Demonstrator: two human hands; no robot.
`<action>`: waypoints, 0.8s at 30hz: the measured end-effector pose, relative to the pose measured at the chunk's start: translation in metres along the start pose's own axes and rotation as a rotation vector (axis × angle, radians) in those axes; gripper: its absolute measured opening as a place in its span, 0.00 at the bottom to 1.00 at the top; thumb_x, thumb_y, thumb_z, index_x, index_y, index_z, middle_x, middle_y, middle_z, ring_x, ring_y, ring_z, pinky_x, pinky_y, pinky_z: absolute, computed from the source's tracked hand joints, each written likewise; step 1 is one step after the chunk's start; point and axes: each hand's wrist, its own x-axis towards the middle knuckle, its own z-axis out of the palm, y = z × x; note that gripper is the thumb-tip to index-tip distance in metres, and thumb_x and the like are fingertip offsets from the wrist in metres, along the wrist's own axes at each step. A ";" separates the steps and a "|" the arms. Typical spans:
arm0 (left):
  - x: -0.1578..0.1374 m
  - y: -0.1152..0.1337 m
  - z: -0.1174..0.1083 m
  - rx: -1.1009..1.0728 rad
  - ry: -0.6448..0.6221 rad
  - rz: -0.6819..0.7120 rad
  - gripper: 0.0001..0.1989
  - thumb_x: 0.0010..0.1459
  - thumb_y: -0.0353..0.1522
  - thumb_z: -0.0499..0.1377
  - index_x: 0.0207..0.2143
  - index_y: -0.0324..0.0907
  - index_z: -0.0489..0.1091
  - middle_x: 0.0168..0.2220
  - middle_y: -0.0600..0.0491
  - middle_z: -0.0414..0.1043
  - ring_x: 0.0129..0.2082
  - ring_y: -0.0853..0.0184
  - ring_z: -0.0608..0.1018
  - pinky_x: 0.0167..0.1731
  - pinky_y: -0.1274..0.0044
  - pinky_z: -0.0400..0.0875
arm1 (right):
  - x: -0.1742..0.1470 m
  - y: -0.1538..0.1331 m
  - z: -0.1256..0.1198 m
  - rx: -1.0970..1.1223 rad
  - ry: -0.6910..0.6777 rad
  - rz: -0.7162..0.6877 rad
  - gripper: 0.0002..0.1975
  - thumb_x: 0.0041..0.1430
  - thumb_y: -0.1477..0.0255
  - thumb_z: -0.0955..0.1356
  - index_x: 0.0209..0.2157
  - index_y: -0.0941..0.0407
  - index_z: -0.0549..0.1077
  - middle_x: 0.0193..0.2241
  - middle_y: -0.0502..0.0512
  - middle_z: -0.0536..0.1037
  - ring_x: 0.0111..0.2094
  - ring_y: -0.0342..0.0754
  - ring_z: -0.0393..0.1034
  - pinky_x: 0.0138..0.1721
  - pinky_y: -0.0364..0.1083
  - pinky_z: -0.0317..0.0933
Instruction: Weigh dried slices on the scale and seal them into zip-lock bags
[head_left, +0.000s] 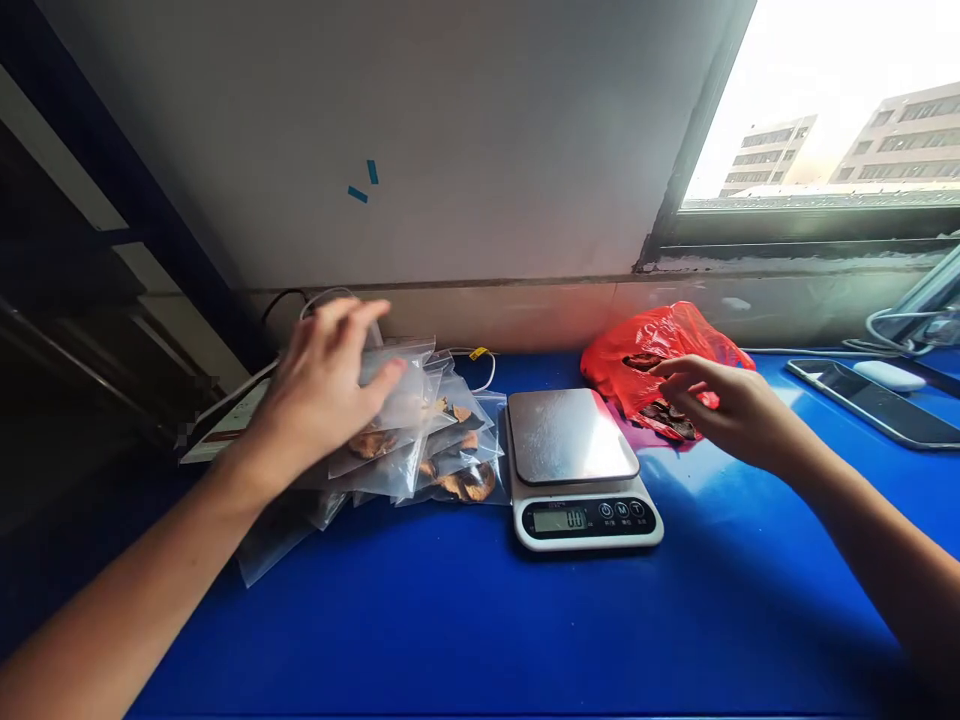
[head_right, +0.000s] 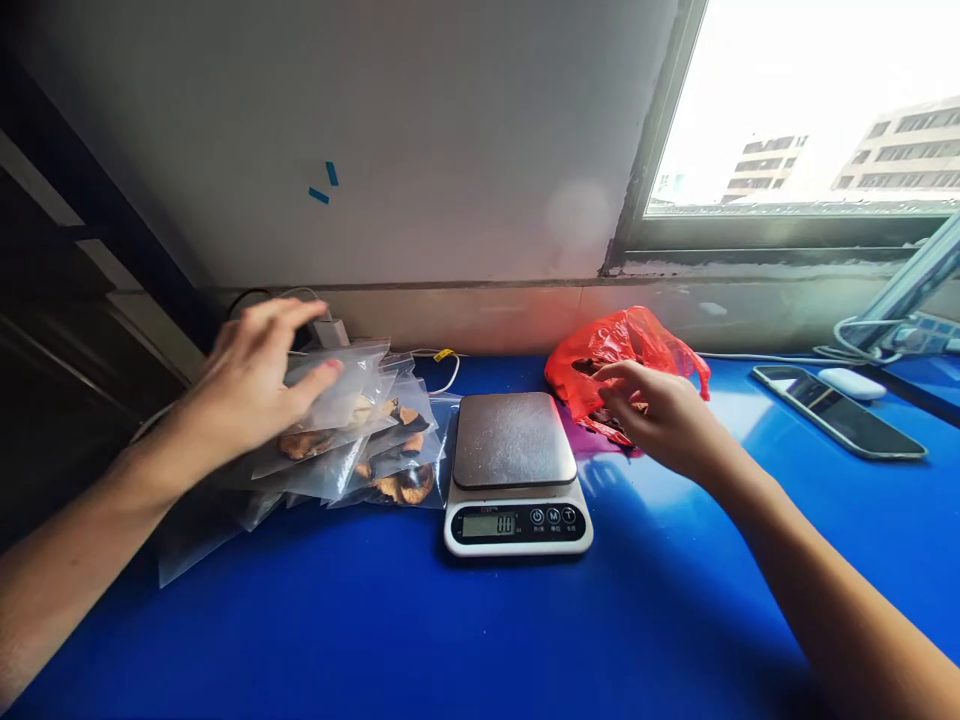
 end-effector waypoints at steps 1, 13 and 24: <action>-0.003 0.008 0.003 0.048 -0.119 0.020 0.28 0.61 0.45 0.52 0.62 0.48 0.59 0.66 0.51 0.56 0.67 0.53 0.56 0.66 0.60 0.52 | 0.002 0.007 -0.001 0.018 0.024 0.021 0.12 0.61 0.64 0.64 0.38 0.56 0.73 0.34 0.57 0.81 0.31 0.48 0.74 0.32 0.45 0.66; -0.012 0.011 0.023 0.067 -0.410 -0.133 0.37 0.62 0.50 0.42 0.66 0.39 0.54 0.66 0.44 0.57 0.66 0.51 0.60 0.62 0.57 0.56 | 0.018 0.069 0.002 -0.148 0.048 0.049 0.04 0.50 0.74 0.63 0.23 0.55 0.68 0.26 0.56 0.75 0.28 0.48 0.69 0.30 0.48 0.61; -0.009 0.001 0.023 -0.022 -0.436 -0.038 0.31 0.58 0.52 0.50 0.58 0.49 0.68 0.62 0.50 0.64 0.65 0.49 0.62 0.62 0.55 0.57 | 0.016 0.062 0.003 -0.251 -0.201 -0.071 0.14 0.60 0.66 0.61 0.22 0.54 0.61 0.21 0.51 0.69 0.23 0.44 0.62 0.27 0.45 0.54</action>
